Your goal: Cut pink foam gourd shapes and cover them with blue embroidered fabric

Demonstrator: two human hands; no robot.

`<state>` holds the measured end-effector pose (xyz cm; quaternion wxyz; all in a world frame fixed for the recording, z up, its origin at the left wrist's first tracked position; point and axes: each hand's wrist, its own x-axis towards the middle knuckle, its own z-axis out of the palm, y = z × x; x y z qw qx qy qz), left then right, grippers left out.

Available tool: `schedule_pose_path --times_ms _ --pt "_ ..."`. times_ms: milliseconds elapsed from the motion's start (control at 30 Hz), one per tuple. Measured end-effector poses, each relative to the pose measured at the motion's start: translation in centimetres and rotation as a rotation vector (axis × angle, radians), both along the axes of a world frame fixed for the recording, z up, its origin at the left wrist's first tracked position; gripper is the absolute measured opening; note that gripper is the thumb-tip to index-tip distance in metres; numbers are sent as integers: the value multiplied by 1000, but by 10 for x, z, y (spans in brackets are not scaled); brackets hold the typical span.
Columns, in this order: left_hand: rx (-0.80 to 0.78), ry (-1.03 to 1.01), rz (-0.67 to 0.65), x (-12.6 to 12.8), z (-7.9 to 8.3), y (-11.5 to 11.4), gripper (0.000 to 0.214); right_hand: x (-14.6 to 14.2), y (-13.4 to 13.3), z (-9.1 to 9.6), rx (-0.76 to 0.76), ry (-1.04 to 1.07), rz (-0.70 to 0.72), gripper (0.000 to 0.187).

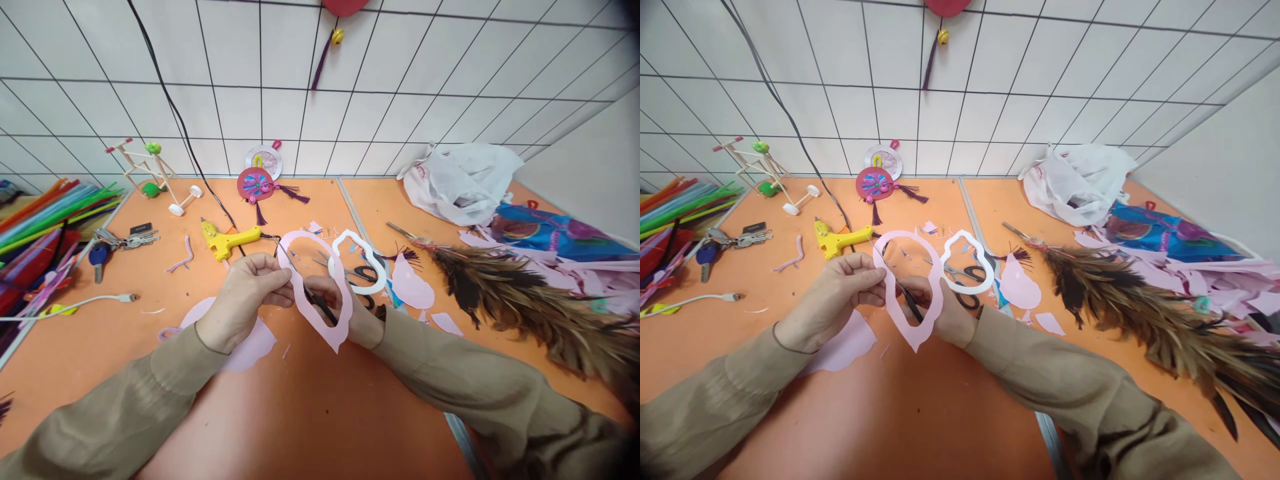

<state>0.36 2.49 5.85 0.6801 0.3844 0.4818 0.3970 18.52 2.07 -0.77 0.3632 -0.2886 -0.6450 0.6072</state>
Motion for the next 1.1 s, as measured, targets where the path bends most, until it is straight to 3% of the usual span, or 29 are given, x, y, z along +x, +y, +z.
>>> schedule_pose_path --times_ms 367,600,1100 --pt "69 83 8 -1 8 2 17 3 -4 8 -54 -40 74 40" --pt "107 153 -2 -2 9 3 15 4 -4 7 -39 -42 88 36" --pt "45 112 -17 -2 8 3 17 3 -2 2 62 -58 54 39"
